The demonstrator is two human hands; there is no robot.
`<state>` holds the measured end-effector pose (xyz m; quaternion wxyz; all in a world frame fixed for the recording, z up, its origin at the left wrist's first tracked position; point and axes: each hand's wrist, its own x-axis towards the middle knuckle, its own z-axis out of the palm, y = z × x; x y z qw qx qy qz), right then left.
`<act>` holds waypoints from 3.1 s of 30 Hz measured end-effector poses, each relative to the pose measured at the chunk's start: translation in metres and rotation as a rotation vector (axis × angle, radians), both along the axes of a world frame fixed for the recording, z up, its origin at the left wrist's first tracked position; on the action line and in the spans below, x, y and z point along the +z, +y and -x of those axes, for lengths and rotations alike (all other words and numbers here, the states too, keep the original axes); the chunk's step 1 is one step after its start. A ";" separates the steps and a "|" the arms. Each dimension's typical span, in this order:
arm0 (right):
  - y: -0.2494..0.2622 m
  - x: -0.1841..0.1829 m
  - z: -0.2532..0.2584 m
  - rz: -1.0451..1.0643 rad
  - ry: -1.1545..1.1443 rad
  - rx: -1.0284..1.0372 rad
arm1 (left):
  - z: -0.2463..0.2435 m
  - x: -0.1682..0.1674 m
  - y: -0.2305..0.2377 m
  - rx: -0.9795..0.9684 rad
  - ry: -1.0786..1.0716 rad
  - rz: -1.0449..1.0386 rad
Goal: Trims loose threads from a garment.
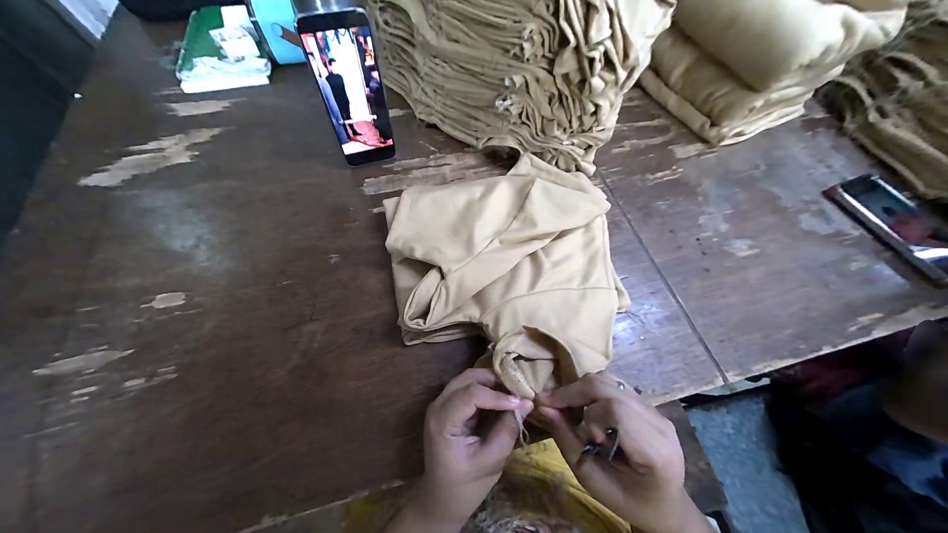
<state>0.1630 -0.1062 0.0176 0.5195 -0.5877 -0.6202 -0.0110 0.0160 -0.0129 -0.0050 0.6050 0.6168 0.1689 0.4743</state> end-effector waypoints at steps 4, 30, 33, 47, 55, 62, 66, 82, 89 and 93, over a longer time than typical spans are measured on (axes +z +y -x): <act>-0.003 0.001 0.008 0.010 -0.022 -0.032 | -0.002 -0.002 -0.002 0.042 0.038 -0.087; -0.006 -0.004 -0.009 0.377 -0.325 -0.127 | 0.005 0.001 0.006 -0.184 -0.077 0.114; -0.005 0.003 -0.009 0.309 -0.170 -0.088 | 0.003 0.002 0.007 -0.113 -0.075 0.190; 0.034 0.006 0.002 0.037 0.179 0.056 | 0.000 0.005 0.007 -0.074 -0.109 0.311; 0.028 0.010 0.003 0.081 0.048 0.060 | 0.001 0.005 0.006 -0.082 -0.085 0.309; 0.002 0.028 -0.006 0.158 0.419 0.590 | 0.003 0.007 0.009 -0.069 -0.045 0.351; -0.002 0.013 -0.018 0.335 0.080 0.235 | 0.004 0.012 0.010 -0.082 -0.059 0.454; 0.010 -0.003 0.000 0.207 -0.107 -0.100 | 0.003 0.007 0.007 -0.072 -0.098 0.351; 0.025 0.000 0.010 -0.084 0.053 -0.034 | 0.002 0.006 0.002 -0.055 -0.057 0.218; 0.021 0.003 0.009 -0.017 0.056 0.030 | 0.003 0.005 0.002 -0.051 -0.059 0.188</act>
